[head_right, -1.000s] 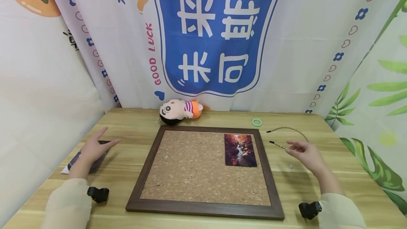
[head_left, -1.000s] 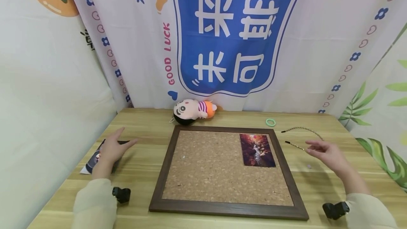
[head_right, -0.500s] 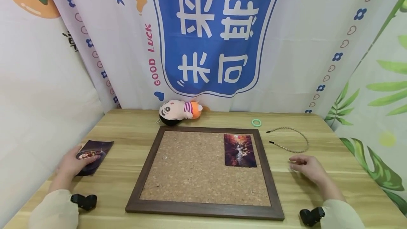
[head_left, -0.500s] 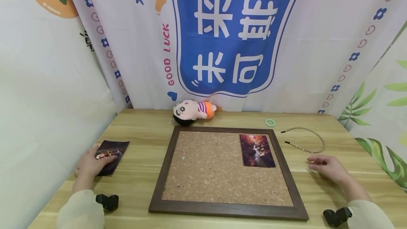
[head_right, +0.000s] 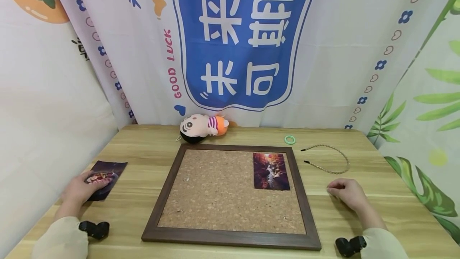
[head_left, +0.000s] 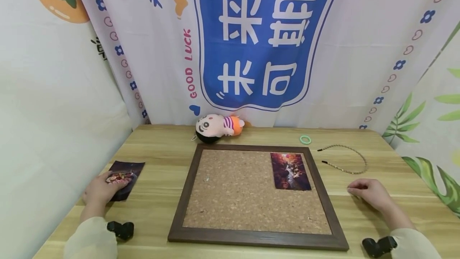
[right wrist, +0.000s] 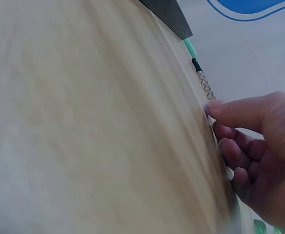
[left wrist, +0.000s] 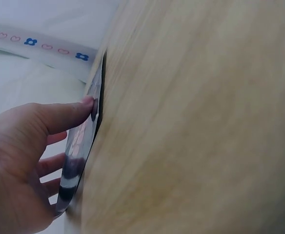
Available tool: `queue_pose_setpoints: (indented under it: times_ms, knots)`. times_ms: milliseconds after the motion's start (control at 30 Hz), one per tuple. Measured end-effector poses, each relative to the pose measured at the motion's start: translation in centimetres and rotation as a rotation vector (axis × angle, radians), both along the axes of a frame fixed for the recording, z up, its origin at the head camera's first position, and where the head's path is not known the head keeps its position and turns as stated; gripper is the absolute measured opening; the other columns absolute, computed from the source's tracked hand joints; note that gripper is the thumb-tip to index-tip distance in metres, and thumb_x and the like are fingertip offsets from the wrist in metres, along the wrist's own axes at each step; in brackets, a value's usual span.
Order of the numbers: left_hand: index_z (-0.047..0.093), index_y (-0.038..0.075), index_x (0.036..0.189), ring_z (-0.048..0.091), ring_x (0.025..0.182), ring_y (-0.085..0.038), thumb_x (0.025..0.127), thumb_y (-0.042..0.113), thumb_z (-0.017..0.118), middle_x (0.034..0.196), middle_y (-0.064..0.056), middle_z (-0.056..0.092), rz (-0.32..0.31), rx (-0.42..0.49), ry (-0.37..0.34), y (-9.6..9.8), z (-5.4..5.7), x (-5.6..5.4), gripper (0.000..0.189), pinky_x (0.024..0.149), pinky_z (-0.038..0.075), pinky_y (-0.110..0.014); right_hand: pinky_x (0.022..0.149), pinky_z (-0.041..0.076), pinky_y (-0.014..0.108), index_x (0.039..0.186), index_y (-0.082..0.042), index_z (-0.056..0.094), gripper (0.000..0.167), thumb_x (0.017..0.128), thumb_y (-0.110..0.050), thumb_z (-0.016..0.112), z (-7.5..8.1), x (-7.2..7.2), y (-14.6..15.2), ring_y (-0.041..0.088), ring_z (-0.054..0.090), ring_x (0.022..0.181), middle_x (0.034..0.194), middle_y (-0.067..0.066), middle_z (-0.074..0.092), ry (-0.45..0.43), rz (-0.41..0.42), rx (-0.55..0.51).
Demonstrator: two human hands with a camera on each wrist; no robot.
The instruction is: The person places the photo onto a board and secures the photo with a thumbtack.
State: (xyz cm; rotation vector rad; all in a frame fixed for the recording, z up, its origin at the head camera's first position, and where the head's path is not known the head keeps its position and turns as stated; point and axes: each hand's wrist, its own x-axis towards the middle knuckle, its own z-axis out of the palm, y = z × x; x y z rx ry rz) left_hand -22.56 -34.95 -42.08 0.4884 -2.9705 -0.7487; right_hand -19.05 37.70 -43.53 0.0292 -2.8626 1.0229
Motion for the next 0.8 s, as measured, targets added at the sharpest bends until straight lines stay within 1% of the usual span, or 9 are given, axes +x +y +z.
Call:
queue_pose_setpoints:
  times_ms: [67, 167, 233, 333, 433, 533, 633, 700, 800]
  knots:
    - [0.03, -0.004, 0.129, 0.033, 0.097, -0.054, 0.073, 0.054, 0.057, 0.118, -0.039, 0.031, 0.002, -0.027, 0.017, -0.1, 0.0, 0.0, 0.086, 0.072, 0.031, -0.056, 0.051, 0.036, 0.024, 0.083, 0.001, 0.064, 0.015, 0.077, -0.013, 0.063, 0.0, 0.0, 0.0, 0.008, 0.043, 0.059, 0.074, 0.004, 0.058, 0.009, 0.0, 0.002]
    - [0.036, -0.007, 0.123, 0.036, 0.094, -0.054, 0.073, 0.045, 0.061, 0.111, -0.04, 0.036, 0.009, -0.075, 0.069, -0.2, -0.2, 0.0, 0.076, 0.07, 0.034, -0.055, 0.053, 0.036, 0.023, 0.082, 0.001, 0.064, 0.015, 0.079, -0.014, 0.062, 0.1, 0.1, -0.1, 0.008, 0.043, 0.062, 0.076, 0.005, 0.059, 0.026, 0.001, -0.005]
    - [0.038, -0.007, 0.121, 0.036, 0.093, -0.053, 0.074, 0.038, 0.062, 0.108, -0.04, 0.037, 0.031, -0.073, 0.091, -0.2, -0.3, 0.0, 0.069, 0.07, 0.034, -0.054, 0.054, 0.036, 0.023, 0.083, 0.001, 0.064, 0.018, 0.08, -0.016, 0.061, 0.2, 0.1, -0.2, 0.007, 0.044, 0.063, 0.078, 0.006, 0.06, 0.028, -0.005, -0.018]
    - [0.041, -0.007, 0.119, 0.036, 0.096, -0.052, 0.075, 0.027, 0.061, 0.109, -0.039, 0.038, 0.072, -0.006, 0.121, -0.3, -0.4, 0.1, 0.059, 0.073, 0.033, -0.054, 0.053, 0.037, 0.023, 0.084, 0.003, 0.063, 0.02, 0.082, -0.016, 0.059, 0.4, 0.1, -0.3, 0.007, 0.045, 0.062, 0.078, 0.008, 0.06, 0.022, -0.021, -0.06]
    - [0.043, -0.009, 0.116, 0.039, 0.096, -0.048, 0.076, 0.016, 0.058, 0.108, -0.036, 0.04, 0.105, 0.103, 0.161, -0.3, -0.6, 0.2, 0.05, 0.076, 0.032, -0.052, 0.054, 0.043, 0.023, 0.086, 0.01, 0.058, 0.018, 0.084, -0.008, 0.055, 0.5, 0.1, -0.3, 0.008, 0.052, 0.061, 0.077, 0.012, 0.061, -0.003, -0.008, -0.167]
    - [0.044, -0.01, 0.113, 0.042, 0.09, -0.044, 0.075, 0.009, 0.056, 0.101, -0.034, 0.044, 0.104, 0.155, 0.197, -0.5, -0.6, 0.4, 0.044, 0.075, 0.033, -0.05, 0.055, 0.046, 0.025, 0.087, 0.016, 0.053, 0.016, 0.083, 0.0, 0.052, 0.6, 0.0, -0.3, 0.011, 0.058, 0.061, 0.076, 0.016, 0.061, -0.026, 0.016, -0.278]
    - [0.042, -0.011, 0.115, 0.042, 0.09, -0.043, 0.076, 0.008, 0.053, 0.102, -0.035, 0.043, 0.086, 0.169, 0.188, -0.6, -0.4, 0.5, 0.045, 0.075, 0.033, -0.05, 0.055, 0.047, 0.026, 0.09, 0.017, 0.052, 0.017, 0.083, 0.002, 0.05, 1.0, 0.1, -0.4, 0.012, 0.058, 0.062, 0.078, 0.018, 0.06, -0.02, 0.036, -0.295]
    - [0.041, -0.012, 0.117, 0.041, 0.094, -0.045, 0.077, 0.008, 0.052, 0.106, -0.037, 0.041, 0.073, 0.176, 0.17, -0.6, -0.2, 0.5, 0.047, 0.078, 0.033, -0.051, 0.056, 0.047, 0.026, 0.094, 0.018, 0.053, 0.019, 0.083, 0.002, 0.05, 1.4, 0.1, -0.4, 0.011, 0.058, 0.064, 0.08, 0.02, 0.06, -0.008, 0.045, -0.276]
    - [0.037, -0.01, 0.122, 0.036, 0.101, -0.047, 0.078, 0.009, 0.051, 0.114, -0.039, 0.035, 0.081, 0.228, 0.13, -0.6, 0.1, 0.5, 0.05, 0.083, 0.029, -0.052, 0.06, 0.047, 0.025, 0.099, 0.016, 0.054, 0.023, 0.084, -0.001, 0.051, 2.1, 0.1, -0.6, 0.01, 0.058, 0.068, 0.084, 0.021, 0.061, -0.011, 0.047, -0.225]
